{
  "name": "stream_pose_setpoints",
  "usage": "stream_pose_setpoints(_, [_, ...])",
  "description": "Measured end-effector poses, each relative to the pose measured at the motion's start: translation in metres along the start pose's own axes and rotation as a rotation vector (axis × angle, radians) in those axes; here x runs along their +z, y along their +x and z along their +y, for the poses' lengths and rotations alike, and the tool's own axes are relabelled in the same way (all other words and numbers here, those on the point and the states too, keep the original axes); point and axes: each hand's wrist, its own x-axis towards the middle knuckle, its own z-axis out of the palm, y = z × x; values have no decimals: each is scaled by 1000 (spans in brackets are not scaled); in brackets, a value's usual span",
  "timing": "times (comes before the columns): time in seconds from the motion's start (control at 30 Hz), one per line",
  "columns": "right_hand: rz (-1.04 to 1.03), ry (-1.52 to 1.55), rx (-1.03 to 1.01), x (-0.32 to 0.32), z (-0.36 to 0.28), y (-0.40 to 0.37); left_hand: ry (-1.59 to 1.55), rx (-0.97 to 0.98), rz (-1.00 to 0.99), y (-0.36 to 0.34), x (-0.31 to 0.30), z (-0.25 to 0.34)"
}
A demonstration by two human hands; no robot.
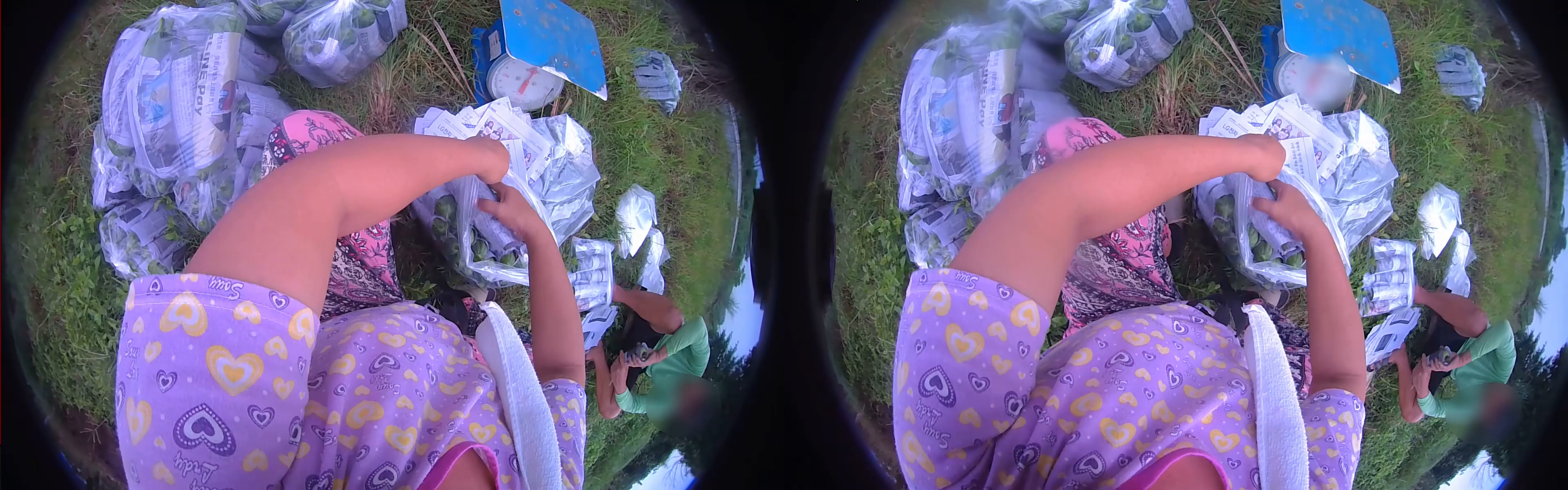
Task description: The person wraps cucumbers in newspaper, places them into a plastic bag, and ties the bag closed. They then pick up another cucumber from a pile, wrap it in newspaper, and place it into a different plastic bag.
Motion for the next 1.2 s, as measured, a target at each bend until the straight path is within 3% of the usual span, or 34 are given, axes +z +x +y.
stream_pose_setpoints(0.13, [219, -338, -344, 11, -4, -56, 24, 51, 9, -3, 1, 3])
stream_pose_setpoints(0.23, [387, -375, -351, 26, -1, -62, 35, 88, 16, -1, 2, 2])
stream_pose_setpoints(0.33, [400, -455, -424, 23, -12, -56, 70, 118, -1, -1, 2, 1])
stream_pose_setpoints(0.47, [273, -753, -399, 8, -52, -40, 42, 65, 57, 5, 6, -3])
stream_pose_setpoints(0.67, [234, -844, -368, 5, -65, -18, 80, 104, 48, 14, 1, -18])
stream_pose_setpoints(0.97, [269, -882, -245, 30, -51, 26, -25, 54, 63, 25, 7, -31])
stream_pose_setpoints(1.17, [231, -744, -145, 17, -49, 32, -87, 13, 141, 37, 5, -36])
stream_pose_setpoints(1.2, [289, -664, -246, 16, -39, 27, -104, -6, 137, 37, 6, -34])
